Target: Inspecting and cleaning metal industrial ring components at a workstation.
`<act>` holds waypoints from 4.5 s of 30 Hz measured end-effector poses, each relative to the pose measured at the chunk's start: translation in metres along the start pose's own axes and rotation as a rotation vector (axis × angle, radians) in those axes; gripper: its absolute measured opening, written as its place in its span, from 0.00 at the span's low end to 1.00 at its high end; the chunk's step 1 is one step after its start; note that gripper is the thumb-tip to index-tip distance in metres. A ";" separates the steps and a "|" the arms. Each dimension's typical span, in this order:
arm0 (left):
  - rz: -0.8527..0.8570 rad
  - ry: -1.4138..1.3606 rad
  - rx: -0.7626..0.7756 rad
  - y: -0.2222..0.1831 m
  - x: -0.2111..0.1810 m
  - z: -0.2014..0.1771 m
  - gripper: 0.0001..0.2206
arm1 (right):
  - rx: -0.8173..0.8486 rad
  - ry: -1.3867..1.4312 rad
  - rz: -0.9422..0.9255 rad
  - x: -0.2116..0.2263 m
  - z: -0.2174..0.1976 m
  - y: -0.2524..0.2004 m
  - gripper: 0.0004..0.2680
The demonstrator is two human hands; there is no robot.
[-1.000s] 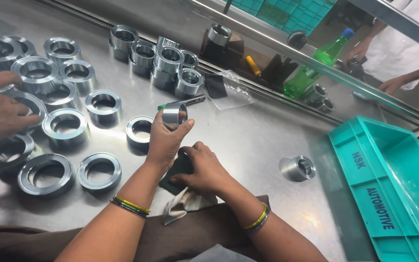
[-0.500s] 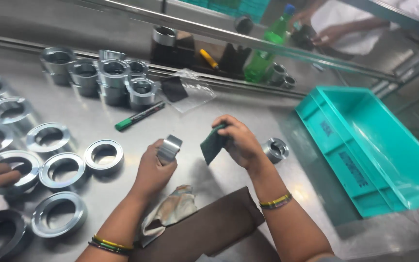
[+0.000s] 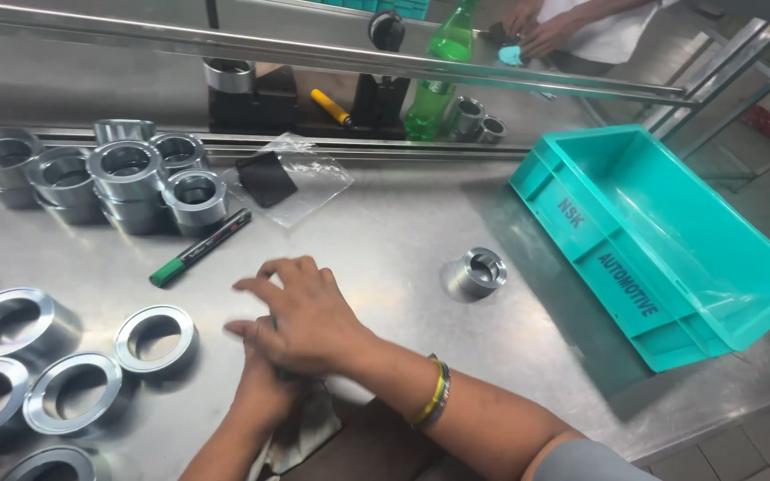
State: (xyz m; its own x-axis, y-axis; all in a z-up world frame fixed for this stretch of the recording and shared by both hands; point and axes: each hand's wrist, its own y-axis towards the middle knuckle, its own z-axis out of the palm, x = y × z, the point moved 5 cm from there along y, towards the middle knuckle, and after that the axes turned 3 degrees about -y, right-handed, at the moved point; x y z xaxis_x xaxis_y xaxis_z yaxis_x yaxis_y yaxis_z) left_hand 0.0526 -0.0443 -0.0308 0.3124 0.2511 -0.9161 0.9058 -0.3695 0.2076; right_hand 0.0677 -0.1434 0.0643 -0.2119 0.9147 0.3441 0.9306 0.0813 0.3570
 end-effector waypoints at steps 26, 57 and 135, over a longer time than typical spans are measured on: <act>0.040 -0.192 0.000 -0.009 -0.005 -0.007 0.22 | 0.212 -0.116 0.010 -0.016 0.015 0.005 0.22; 0.066 0.018 -0.043 0.001 0.003 0.003 0.25 | -0.042 0.042 0.172 -0.083 -0.028 -0.035 0.15; 0.068 -0.335 0.068 0.007 0.031 0.006 0.31 | 0.230 -0.289 -0.366 0.005 0.019 -0.018 0.25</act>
State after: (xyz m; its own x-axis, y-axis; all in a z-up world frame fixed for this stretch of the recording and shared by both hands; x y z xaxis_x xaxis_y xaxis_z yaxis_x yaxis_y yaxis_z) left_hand 0.0666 -0.0443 -0.0594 0.2502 -0.0793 -0.9649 0.8613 -0.4370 0.2593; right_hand 0.0557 -0.1325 0.0427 -0.4744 0.8797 -0.0332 0.8596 0.4711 0.1978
